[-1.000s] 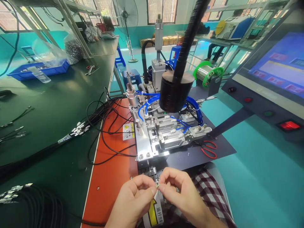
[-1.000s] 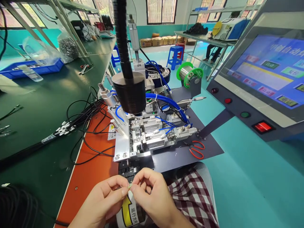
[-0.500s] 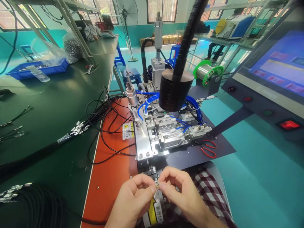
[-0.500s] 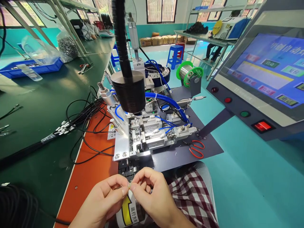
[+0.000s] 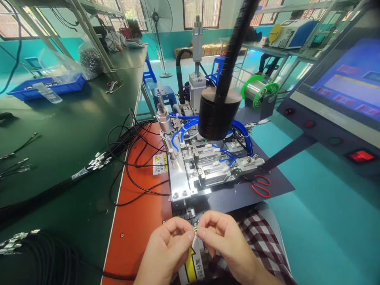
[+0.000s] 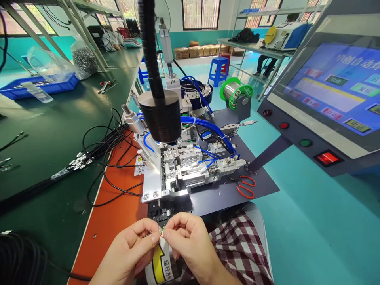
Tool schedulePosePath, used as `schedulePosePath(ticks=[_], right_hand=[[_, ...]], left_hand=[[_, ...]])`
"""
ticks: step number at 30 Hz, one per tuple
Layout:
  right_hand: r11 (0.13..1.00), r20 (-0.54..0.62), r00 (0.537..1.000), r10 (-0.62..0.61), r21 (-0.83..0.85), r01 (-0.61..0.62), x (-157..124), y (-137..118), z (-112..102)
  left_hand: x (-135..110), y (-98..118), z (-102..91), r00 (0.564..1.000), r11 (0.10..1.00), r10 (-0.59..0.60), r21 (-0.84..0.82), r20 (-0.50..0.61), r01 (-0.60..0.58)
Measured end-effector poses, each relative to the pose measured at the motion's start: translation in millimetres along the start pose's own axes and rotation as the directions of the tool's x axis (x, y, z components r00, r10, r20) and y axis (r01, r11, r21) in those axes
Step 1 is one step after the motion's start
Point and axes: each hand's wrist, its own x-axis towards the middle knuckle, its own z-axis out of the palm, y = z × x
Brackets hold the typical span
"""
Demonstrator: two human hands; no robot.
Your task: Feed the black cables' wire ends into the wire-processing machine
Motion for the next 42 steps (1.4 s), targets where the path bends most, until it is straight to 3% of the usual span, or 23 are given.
schedulePosePath(ticks=[6, 12, 20, 24, 27, 29, 32, 35, 37, 39, 42], right_hand=[[0.96, -0.02, 0.987, -0.16, -0.235, 0.151, -4.7, 6.6, -2.7], [0.988, 0.038, 0.997, -0.071, -0.133, 0.076, -1.8, 5.3, -8.1], [0.928, -0.032, 0.986, -0.162, -0.345, 0.141, -0.7, 3.6, -8.9], [0.872, -0.004, 0.968, -0.251, -0.435, 0.224, -2.4, 3.5, -7.4], [0.879, 0.017, 0.967, -0.253, -0.414, 0.237, -2.6, 3.4, -8.2], [0.915, 0.006, 0.975, -0.221, -0.345, 0.209, -0.7, 4.6, -9.9], [0.959, -0.027, 0.984, -0.175, -0.231, 0.164, 5.3, 6.7, -12.9], [0.973, -0.036, 0.987, -0.154, -0.178, 0.145, 13.3, 5.9, -14.5], [0.977, -0.025, 0.989, -0.142, -0.163, 0.137, 18.9, 4.9, -14.5], [0.979, -0.02, 0.991, -0.131, -0.158, 0.126, 24.2, 5.8, -14.3], [0.979, -0.02, 0.992, -0.123, -0.166, 0.118, 30.5, 11.2, -14.2]], left_hand=[[-2.6, 2.9, 3.1, 0.999, 1.0, 0.004, 0.009, -0.037, -0.004], [-5.1, 7.2, 7.5, 0.998, 1.0, -0.009, 0.016, -0.063, 0.011], [-2.6, 4.1, 6.1, 0.999, 0.998, 0.012, 0.057, -0.048, -0.009], [-2.0, 4.8, 6.3, 1.0, 0.998, 0.006, 0.062, -0.026, -0.004], [-2.8, 4.9, 5.8, 0.999, 0.995, 0.023, 0.096, -0.024, -0.021], [-3.4, 3.7, 4.1, 0.993, 0.978, 0.112, 0.18, -0.048, -0.102], [-2.5, 0.7, -1.8, 0.926, 0.827, 0.377, 0.45, -0.002, -0.336], [2.9, -2.7, -10.6, 0.781, 0.511, 0.605, 0.678, 0.154, -0.529], [8.7, -4.7, -16.6, 0.692, 0.336, 0.677, 0.732, 0.25, -0.593], [14.7, -6.7, -22.2, 0.656, 0.226, 0.679, 0.757, 0.329, -0.613], [21.1, -9.7, -29.7, 0.663, 0.12, 0.635, 0.798, 0.396, -0.591]])
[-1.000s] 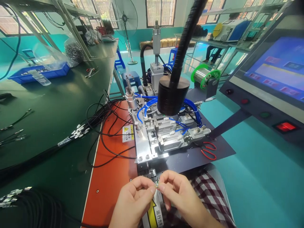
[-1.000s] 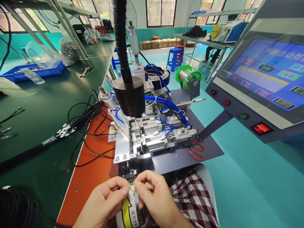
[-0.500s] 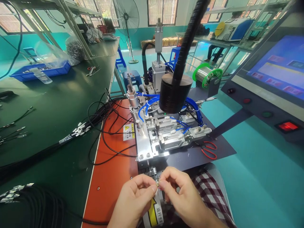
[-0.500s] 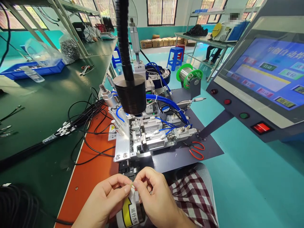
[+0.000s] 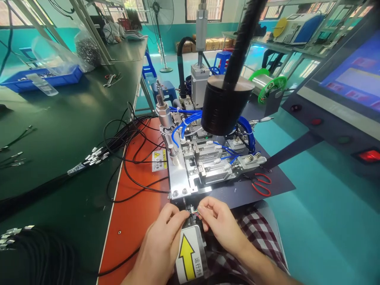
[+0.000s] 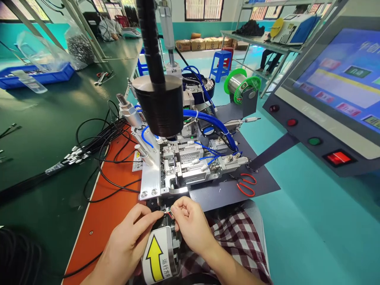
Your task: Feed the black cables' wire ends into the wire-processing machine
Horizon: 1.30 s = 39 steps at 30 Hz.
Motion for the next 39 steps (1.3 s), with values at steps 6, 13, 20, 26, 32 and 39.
schedulePosePath(ticks=[6, 13, 20, 26, 32, 39], right_hand=[[1.0, -0.004, 1.0, -0.004, -0.021, 0.004, 2.7, 11.3, 0.5], [0.999, -0.014, 1.0, -0.009, -0.042, 0.008, 3.1, 13.3, 1.5], [0.999, -0.027, 1.0, -0.001, -0.043, 0.0, 2.8, 10.1, 2.1], [0.999, -0.034, 0.999, -0.005, -0.042, 0.004, 3.3, 14.4, 2.4], [0.996, -0.043, 0.999, -0.03, -0.08, 0.027, 1.2, 17.2, 3.0], [0.984, -0.077, 0.989, -0.128, -0.134, 0.117, 0.1, 26.3, 4.0]], left_hand=[[-3.6, -8.9, 0.4, 0.999, 0.995, 0.015, 0.098, 0.036, -0.018], [-2.3, -9.6, 0.4, 0.999, 0.995, 0.007, 0.098, 0.034, -0.01], [-4.0, -6.2, 4.7, 0.999, 0.997, -0.042, 0.066, -0.022, 0.043], [-4.8, -6.6, 8.1, 0.997, 0.997, -0.072, 0.023, -0.02, 0.073], [-5.1, -6.5, 8.6, 0.998, 0.998, -0.063, 0.028, -0.031, 0.064], [-4.9, -8.0, 7.2, 0.999, 0.998, -0.044, 0.038, 0.003, 0.044]])
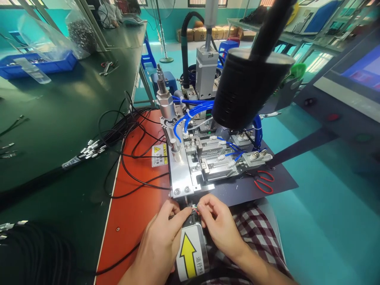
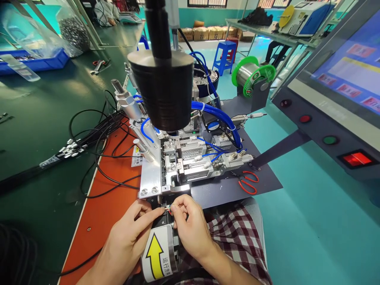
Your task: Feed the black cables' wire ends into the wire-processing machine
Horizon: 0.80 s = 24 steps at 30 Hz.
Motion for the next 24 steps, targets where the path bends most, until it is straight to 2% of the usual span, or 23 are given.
schedulePosePath(ticks=[7, 12, 21, 24], right_hand=[[0.999, 0.007, 0.999, -0.04, -0.029, 0.04, 0.6, 1.8, -0.3], [0.993, 0.005, 0.997, -0.079, -0.083, 0.079, 0.2, 1.3, -1.0], [0.971, 0.002, 0.991, -0.136, -0.2, 0.134, -0.7, -2.9, -2.5], [0.975, 0.005, 0.993, -0.116, -0.19, 0.114, -0.8, -3.6, -2.5]], left_hand=[[-0.6, 1.6, 1.9, 0.999, 0.999, -0.036, -0.004, -0.015, 0.036], [-1.0, 1.2, 3.7, 0.999, 1.0, -0.006, 0.023, -0.052, 0.007], [-0.3, 3.4, 1.6, 0.999, 1.0, 0.0, 0.025, -0.051, 0.002], [-0.1, 3.3, 1.8, 0.999, 1.0, 0.004, 0.031, -0.047, -0.003]])
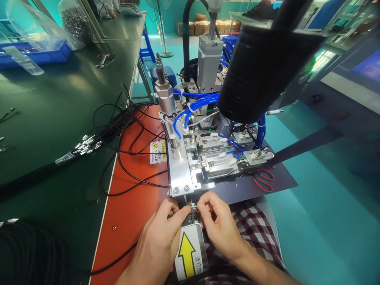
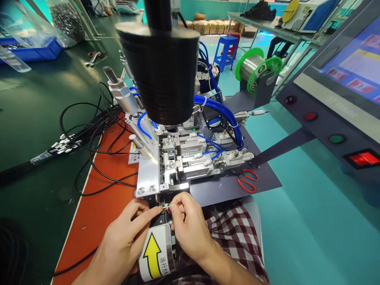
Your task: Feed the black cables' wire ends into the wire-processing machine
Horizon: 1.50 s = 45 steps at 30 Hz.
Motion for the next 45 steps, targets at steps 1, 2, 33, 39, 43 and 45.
schedulePosePath(ticks=[1, 2, 33, 39, 43, 45], right_hand=[[0.999, 0.014, 1.0, 0.026, 0.03, -0.026, -0.1, -0.3, 0.0], [0.996, 0.034, 0.998, 0.056, 0.061, -0.058, -0.2, -0.7, -0.2], [0.977, 0.134, 0.97, 0.201, 0.039, -0.208, 2.1, -9.5, -5.8], [0.987, 0.122, 0.981, 0.149, 0.047, -0.156, 2.7, -10.3, -7.3], [0.982, 0.129, 0.976, 0.175, 0.041, -0.182, 3.6, -12.9, -8.3], [0.98, 0.13, 0.974, 0.185, 0.045, -0.192, 3.8, -12.8, -8.1]], left_hand=[[0.0, -0.2, 0.1, 1.0, 1.0, 0.007, 0.004, 0.0, -0.007], [0.0, -0.4, 0.2, 1.0, 1.0, 0.015, 0.01, 0.0, -0.015], [-2.0, -6.3, 5.4, 0.995, 0.992, 0.103, 0.077, -0.015, -0.101], [-3.8, -7.9, 6.6, 0.992, 0.993, 0.117, 0.037, -0.035, -0.116], [-3.2, -6.5, 5.6, 0.993, 0.993, 0.112, 0.035, -0.027, -0.111], [-3.1, -6.7, 5.7, 0.994, 0.993, 0.108, 0.041, -0.024, -0.107]])
